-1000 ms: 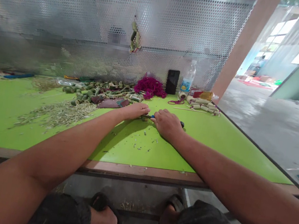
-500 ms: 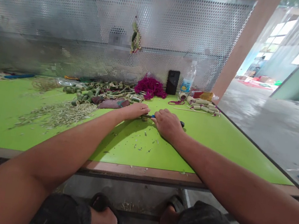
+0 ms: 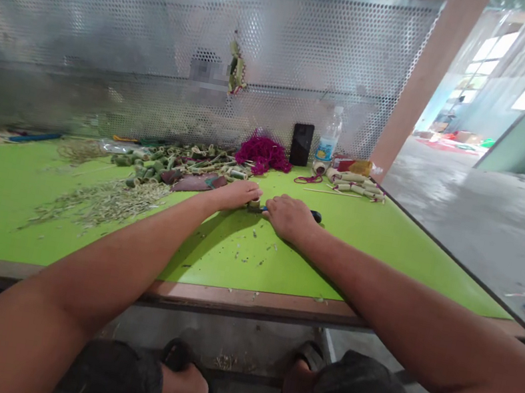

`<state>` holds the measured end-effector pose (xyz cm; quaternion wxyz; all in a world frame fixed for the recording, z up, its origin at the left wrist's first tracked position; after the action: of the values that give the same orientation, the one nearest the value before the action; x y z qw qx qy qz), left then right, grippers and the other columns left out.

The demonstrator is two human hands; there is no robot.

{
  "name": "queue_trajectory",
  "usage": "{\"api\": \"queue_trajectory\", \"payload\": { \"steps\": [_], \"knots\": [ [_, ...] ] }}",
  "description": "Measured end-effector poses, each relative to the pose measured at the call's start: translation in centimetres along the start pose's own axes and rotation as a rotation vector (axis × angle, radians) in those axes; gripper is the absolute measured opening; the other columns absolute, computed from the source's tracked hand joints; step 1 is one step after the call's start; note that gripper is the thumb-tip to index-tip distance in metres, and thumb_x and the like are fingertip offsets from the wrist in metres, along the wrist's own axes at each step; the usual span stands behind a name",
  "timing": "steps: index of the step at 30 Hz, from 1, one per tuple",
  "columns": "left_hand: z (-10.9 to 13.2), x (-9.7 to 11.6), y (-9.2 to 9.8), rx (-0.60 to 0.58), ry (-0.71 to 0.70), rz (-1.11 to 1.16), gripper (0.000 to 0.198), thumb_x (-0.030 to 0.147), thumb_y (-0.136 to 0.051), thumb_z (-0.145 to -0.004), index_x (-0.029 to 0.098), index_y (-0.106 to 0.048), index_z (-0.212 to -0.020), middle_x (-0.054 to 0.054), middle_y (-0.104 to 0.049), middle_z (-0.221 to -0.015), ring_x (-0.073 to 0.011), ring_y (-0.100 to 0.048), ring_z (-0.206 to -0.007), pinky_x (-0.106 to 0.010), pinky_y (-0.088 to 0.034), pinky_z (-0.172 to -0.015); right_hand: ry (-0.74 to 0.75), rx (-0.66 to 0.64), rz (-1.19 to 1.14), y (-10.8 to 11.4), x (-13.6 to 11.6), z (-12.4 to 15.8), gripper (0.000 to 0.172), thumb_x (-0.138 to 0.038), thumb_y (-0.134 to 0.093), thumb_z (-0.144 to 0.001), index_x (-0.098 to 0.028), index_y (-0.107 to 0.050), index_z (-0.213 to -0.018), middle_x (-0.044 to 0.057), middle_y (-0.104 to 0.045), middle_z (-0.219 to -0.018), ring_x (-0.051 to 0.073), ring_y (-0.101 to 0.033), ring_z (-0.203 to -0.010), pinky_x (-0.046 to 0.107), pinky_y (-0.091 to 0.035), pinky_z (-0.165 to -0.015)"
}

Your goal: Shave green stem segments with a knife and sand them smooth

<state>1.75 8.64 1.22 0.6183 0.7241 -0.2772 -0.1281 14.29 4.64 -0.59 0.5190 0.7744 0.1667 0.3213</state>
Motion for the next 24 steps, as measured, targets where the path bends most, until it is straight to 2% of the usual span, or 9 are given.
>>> {"api": "queue_trajectory", "payload": {
  "steps": [5,11,17,24],
  "knots": [
    [0.0,-0.1,0.0,0.021,0.014,-0.013,0.033,0.030,-0.036,-0.093,0.015,-0.060,-0.074,-0.009,-0.063,-0.078,-0.0195,-0.053,-0.071,-0.029,-0.039,-0.065,0.002,0.036,-0.005,0.4,0.0,0.4,0.033,-0.039,-0.039,-0.097,-0.015,-0.063,-0.096,0.011,-0.067,-0.093,0.023,-0.058,-0.089,0.032,-0.038,-0.073],
    [0.0,-0.3,0.0,0.020,0.045,-0.030,0.032,0.025,-0.040,-0.089,0.015,-0.060,-0.065,-0.009,-0.061,-0.069,-0.0197,-0.051,-0.066,-0.030,-0.038,-0.061,-0.101,0.135,-0.052,1.3,0.4,1.0,0.034,-0.040,-0.038,-0.097,-0.016,-0.061,-0.094,0.011,-0.065,-0.093,0.022,-0.055,-0.089,0.031,-0.037,-0.071],
    [0.2,-0.3,0.2,0.013,0.030,-0.031,0.032,0.025,-0.038,-0.090,0.014,-0.061,-0.071,-0.010,-0.062,-0.074,-0.0201,-0.052,-0.069,-0.030,-0.038,-0.064,-0.091,0.132,-0.041,1.3,0.3,0.7,0.032,-0.039,-0.038,-0.097,-0.016,-0.060,-0.094,0.010,-0.064,-0.092,0.022,-0.055,-0.089,0.031,-0.037,-0.071],
    [0.4,0.2,0.4,-0.014,-0.019,-0.034,0.033,0.028,-0.037,-0.092,0.013,-0.061,-0.074,-0.010,-0.063,-0.079,-0.0204,-0.053,-0.073,-0.030,-0.038,-0.066,-0.005,0.071,0.000,0.7,0.1,0.5,0.032,-0.039,-0.039,-0.097,-0.016,-0.061,-0.096,0.011,-0.066,-0.093,0.023,-0.057,-0.090,0.032,-0.038,-0.074]
  ]
}}
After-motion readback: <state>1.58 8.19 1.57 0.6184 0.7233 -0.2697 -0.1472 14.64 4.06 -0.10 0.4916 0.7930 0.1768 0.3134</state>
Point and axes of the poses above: each hand's wrist, its own z-axis away from the middle knuckle, its own y-axis out of the back of the hand, x = y × z, the point moved 5 cm from there along -z, towards the middle knuckle
